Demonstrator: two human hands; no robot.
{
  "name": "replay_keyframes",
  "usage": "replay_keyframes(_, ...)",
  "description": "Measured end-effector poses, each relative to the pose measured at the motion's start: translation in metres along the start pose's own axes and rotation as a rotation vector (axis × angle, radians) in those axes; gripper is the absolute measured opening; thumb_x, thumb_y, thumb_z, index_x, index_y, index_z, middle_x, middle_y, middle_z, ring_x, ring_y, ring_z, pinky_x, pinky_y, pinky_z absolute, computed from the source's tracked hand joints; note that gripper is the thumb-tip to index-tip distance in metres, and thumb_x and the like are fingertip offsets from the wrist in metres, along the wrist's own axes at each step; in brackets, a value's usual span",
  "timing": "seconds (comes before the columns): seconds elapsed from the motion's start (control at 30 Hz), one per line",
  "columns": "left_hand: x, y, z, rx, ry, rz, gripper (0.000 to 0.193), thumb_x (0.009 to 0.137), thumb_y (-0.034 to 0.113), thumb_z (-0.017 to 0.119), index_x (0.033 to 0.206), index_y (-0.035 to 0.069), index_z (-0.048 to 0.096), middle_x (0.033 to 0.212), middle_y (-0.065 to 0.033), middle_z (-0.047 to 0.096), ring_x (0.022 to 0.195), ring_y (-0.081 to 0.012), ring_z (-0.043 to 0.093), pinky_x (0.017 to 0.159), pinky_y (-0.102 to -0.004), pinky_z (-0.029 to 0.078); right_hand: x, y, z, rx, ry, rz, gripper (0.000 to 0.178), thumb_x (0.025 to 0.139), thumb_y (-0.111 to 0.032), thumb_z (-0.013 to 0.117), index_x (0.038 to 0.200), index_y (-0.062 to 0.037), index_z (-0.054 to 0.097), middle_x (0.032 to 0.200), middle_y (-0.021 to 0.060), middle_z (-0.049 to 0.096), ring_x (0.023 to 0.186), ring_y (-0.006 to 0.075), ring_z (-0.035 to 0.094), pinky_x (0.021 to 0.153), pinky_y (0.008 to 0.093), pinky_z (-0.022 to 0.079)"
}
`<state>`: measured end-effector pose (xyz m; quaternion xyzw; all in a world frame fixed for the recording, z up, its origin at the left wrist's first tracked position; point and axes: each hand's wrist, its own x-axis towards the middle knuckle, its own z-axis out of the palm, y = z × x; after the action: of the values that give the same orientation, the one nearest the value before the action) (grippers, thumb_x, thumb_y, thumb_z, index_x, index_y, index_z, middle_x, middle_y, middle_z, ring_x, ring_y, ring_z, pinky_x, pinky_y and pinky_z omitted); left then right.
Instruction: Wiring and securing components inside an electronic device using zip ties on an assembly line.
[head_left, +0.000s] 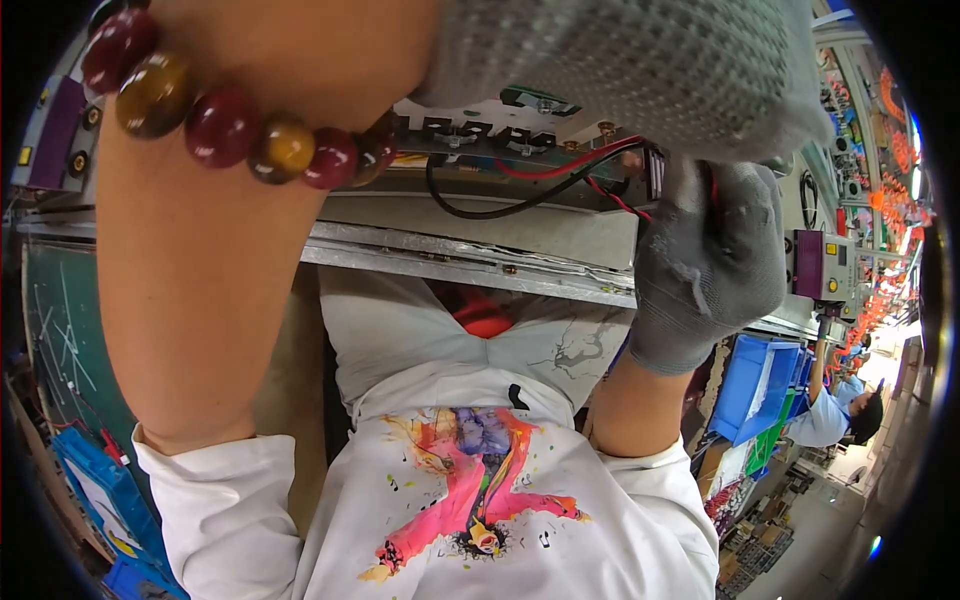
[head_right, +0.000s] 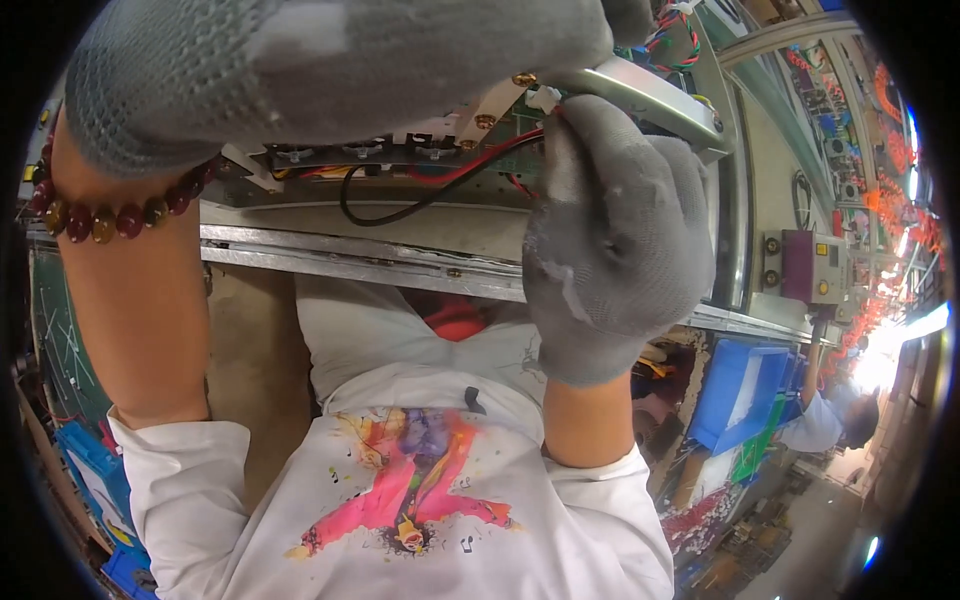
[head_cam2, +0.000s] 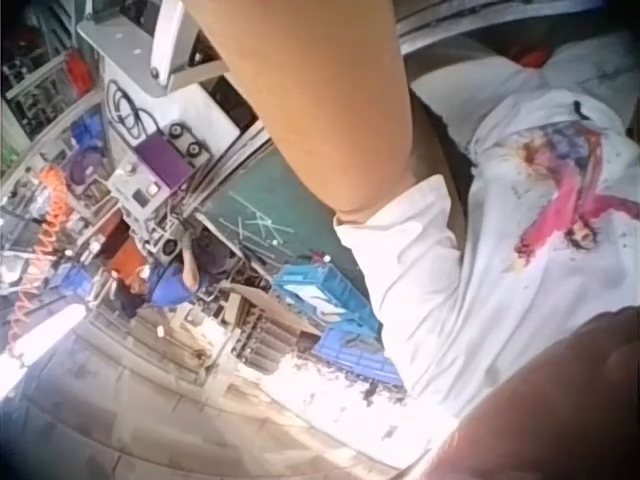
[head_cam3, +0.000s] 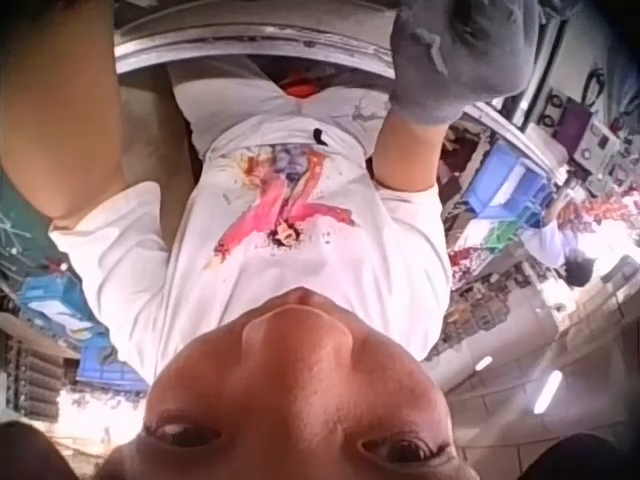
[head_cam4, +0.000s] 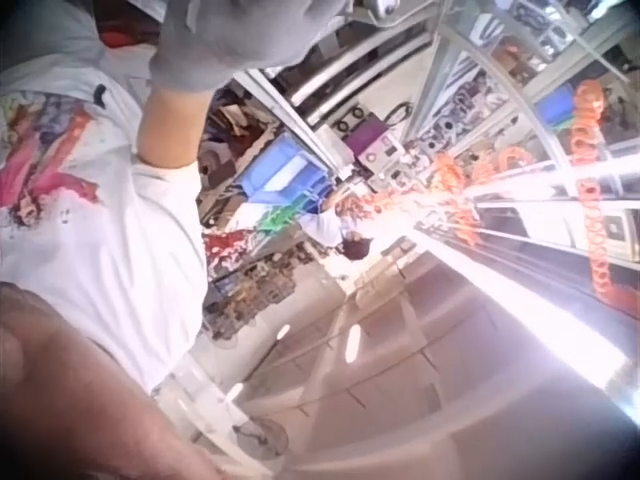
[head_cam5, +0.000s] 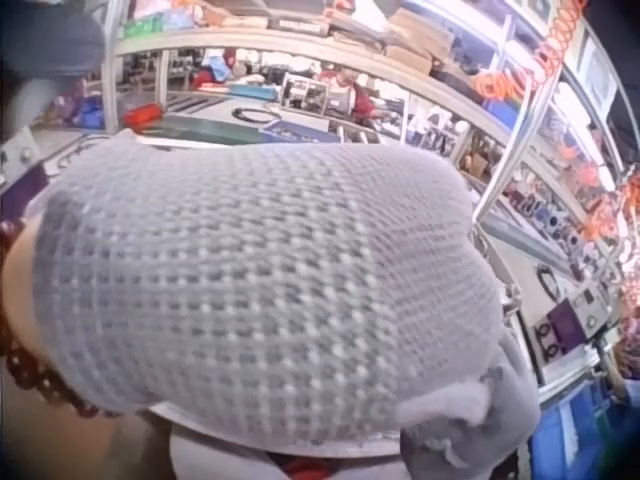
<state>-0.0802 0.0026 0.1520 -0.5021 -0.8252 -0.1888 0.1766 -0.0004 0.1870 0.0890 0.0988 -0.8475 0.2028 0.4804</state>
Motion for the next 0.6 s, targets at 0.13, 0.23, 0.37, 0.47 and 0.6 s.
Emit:
replay_keyframes(0.13, -0.004, -0.001, -0.001, -0.008, 0.012, -0.003, 0.028, 0.088, 0.007, 0.060, 0.112, -0.005, 0.068, 0.099, -0.0170, 0.069, 0.086, -0.0272, 0.066, 0.078, -0.0343, 0.052, -0.002, -0.004, 0.005, 0.039, 0.012, 0.081, 0.019, 0.077, 0.001, 0.080, 0.094, -0.0042, 0.076, 0.078, 0.0081, 0.067, 0.071, 0.0194, 0.063, 0.068, 0.0316, 0.051)
replay_keyframes(0.23, -0.004, 0.000, 0.001, -0.010, 0.021, -0.004, 0.028, 0.088, 0.007, 0.061, 0.112, -0.005, 0.068, 0.099, -0.0171, 0.069, 0.086, -0.0276, 0.066, 0.078, -0.0344, 0.052, -0.014, -0.012, 0.019, 0.233, 0.182, 0.359, 0.016, 0.080, 0.000, 0.080, 0.095, -0.0029, 0.075, 0.080, 0.0077, 0.069, 0.073, 0.0165, 0.064, 0.070, 0.0290, 0.052)
replay_keyframes(0.37, -0.005, 0.003, 0.002, -0.012, 0.020, -0.002, 0.028, 0.088, 0.008, 0.061, 0.112, -0.005, 0.068, 0.098, -0.0172, 0.069, 0.086, -0.0280, 0.066, 0.078, -0.0346, 0.052, -0.022, -0.016, 0.030, 0.314, 0.235, 0.506, 0.015, 0.082, -0.003, 0.080, 0.095, -0.0004, 0.075, 0.086, 0.0090, 0.072, 0.073, 0.0145, 0.066, 0.069, 0.0257, 0.052)
replay_keyframes(0.47, -0.007, 0.001, 0.000, -0.009, 0.034, 0.002, 0.028, 0.088, 0.009, 0.061, 0.112, -0.005, 0.068, 0.098, -0.0173, 0.069, 0.086, -0.0283, 0.066, 0.078, -0.0348, 0.052, -0.019, -0.015, 0.030, 0.124, 0.192, 0.383, 0.014, 0.082, -0.005, 0.080, 0.095, 0.0005, 0.074, 0.084, 0.0089, 0.072, 0.070, 0.0145, 0.065, 0.068, 0.0254, 0.052)
replay_keyframes(0.6, -0.010, -0.002, 0.000, -0.004, 0.045, 0.004, 0.028, 0.088, 0.009, 0.062, 0.111, -0.005, 0.068, 0.098, -0.0175, 0.069, 0.085, -0.0288, 0.066, 0.078, -0.0350, 0.052, -0.014, -0.017, 0.026, 0.002, 0.142, 0.345, 0.014, 0.085, -0.008, 0.078, 0.093, 0.0005, 0.072, 0.080, 0.0081, 0.072, 0.067, 0.0132, 0.064, 0.065, 0.0248, 0.051)
